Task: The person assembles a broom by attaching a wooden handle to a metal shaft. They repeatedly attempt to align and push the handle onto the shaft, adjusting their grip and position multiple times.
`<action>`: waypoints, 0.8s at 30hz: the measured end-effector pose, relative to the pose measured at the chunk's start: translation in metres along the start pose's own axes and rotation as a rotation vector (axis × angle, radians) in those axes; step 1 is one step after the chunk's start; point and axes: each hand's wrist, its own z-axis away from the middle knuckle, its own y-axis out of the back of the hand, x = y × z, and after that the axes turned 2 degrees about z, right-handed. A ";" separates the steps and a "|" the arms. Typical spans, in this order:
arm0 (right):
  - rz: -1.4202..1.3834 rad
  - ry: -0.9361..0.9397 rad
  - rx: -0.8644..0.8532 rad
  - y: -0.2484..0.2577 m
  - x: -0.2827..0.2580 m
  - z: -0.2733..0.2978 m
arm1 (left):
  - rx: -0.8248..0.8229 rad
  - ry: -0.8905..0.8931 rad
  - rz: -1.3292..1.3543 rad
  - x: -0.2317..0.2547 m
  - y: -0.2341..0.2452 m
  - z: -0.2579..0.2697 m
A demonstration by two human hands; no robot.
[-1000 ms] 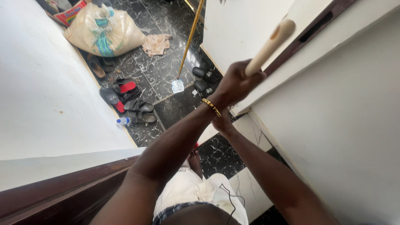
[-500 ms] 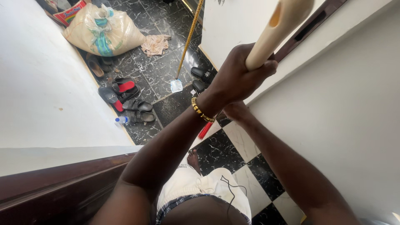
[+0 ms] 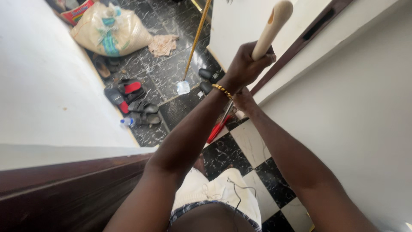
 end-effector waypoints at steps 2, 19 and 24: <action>0.016 0.075 -0.007 0.019 -0.018 0.008 | -0.029 -0.002 -0.019 0.022 -0.004 -0.015; -0.210 0.390 -0.018 0.024 0.002 -0.037 | -0.154 0.128 -0.112 -0.006 -0.001 -0.017; -0.124 0.369 0.009 0.044 -0.014 -0.023 | -0.136 -0.182 -0.068 0.059 -0.013 -0.032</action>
